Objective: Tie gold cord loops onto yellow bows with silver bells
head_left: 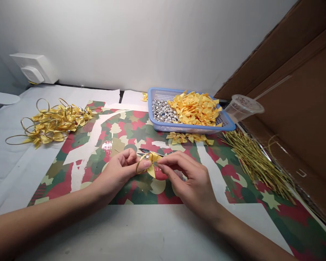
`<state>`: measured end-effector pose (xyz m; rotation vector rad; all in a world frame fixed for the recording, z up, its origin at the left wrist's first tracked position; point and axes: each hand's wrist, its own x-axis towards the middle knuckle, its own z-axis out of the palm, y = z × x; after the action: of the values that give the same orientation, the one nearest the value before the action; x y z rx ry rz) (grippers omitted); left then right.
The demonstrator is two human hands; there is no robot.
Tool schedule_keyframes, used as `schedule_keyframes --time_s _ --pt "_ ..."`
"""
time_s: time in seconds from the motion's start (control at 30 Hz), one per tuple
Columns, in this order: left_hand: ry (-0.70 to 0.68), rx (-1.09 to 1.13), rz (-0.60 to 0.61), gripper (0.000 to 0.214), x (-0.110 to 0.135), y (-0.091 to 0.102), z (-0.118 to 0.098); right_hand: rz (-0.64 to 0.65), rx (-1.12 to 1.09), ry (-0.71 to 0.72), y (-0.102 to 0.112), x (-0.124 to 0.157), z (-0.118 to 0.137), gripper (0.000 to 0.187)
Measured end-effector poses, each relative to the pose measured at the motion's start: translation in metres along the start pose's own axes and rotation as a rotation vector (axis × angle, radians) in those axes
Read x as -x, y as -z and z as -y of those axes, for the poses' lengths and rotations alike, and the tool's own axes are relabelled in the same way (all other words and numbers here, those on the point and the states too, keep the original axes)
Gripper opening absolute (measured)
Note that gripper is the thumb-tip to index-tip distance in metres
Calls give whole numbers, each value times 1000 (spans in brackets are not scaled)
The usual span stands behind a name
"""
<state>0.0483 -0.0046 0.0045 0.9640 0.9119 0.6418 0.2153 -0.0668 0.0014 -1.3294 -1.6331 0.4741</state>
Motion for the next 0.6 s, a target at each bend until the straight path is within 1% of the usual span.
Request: schedule_keyframes --time_s 0.4,0.6 --pt "14 27 9 56 1 0 1 12 -15 -13 1 2 -1 12" --pt "23 17 -13 55 1 -1 0 6 1 14 1 -1 1 14"
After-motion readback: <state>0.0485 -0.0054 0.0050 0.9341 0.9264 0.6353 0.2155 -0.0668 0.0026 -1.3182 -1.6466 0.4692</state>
